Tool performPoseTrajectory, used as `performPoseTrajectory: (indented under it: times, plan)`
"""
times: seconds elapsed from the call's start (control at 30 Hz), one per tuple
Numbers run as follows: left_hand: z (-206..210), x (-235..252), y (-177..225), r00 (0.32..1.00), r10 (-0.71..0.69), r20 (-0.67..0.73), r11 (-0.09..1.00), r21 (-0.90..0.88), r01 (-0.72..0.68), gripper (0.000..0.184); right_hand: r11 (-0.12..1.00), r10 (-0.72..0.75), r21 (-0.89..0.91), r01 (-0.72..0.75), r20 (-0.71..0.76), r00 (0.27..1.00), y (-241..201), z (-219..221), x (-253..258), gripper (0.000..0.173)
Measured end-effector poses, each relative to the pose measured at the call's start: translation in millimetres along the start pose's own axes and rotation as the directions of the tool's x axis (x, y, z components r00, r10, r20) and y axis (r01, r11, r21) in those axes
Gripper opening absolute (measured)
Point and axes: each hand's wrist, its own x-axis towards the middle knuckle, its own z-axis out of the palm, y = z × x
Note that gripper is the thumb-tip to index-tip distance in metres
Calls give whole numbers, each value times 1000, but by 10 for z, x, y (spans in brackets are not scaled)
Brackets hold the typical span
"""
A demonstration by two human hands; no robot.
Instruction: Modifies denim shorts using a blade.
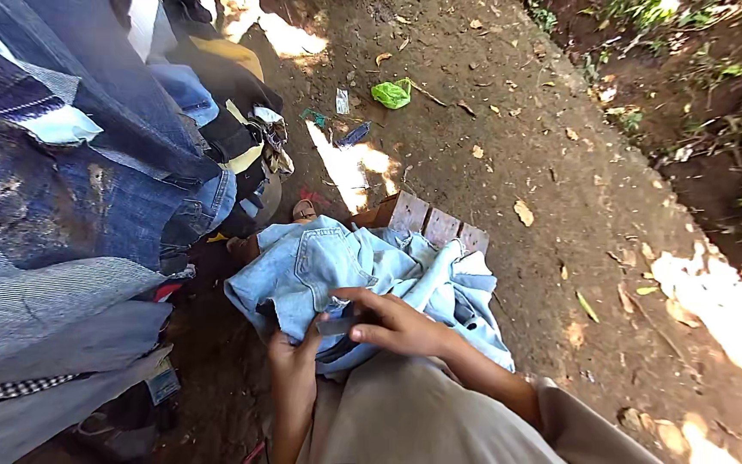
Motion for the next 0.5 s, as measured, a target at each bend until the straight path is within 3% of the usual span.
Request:
performPoseTrajectory:
  times: [0.27,0.4,0.5]
  plan:
    - [-112,-64,8,998,19,54,999,29,-21,18,926,-198,-348,147,-115,973,28,109,-4,47]
    - [-80,-147,-32,992,97,81,985,133,-107,19,823,-332,-539,177,-204,921,59,251,62,44]
    - [-88,-185,8,991,116,59,987,108,-122,18,755,-418,-630,180,-251,873,80,300,50,44]
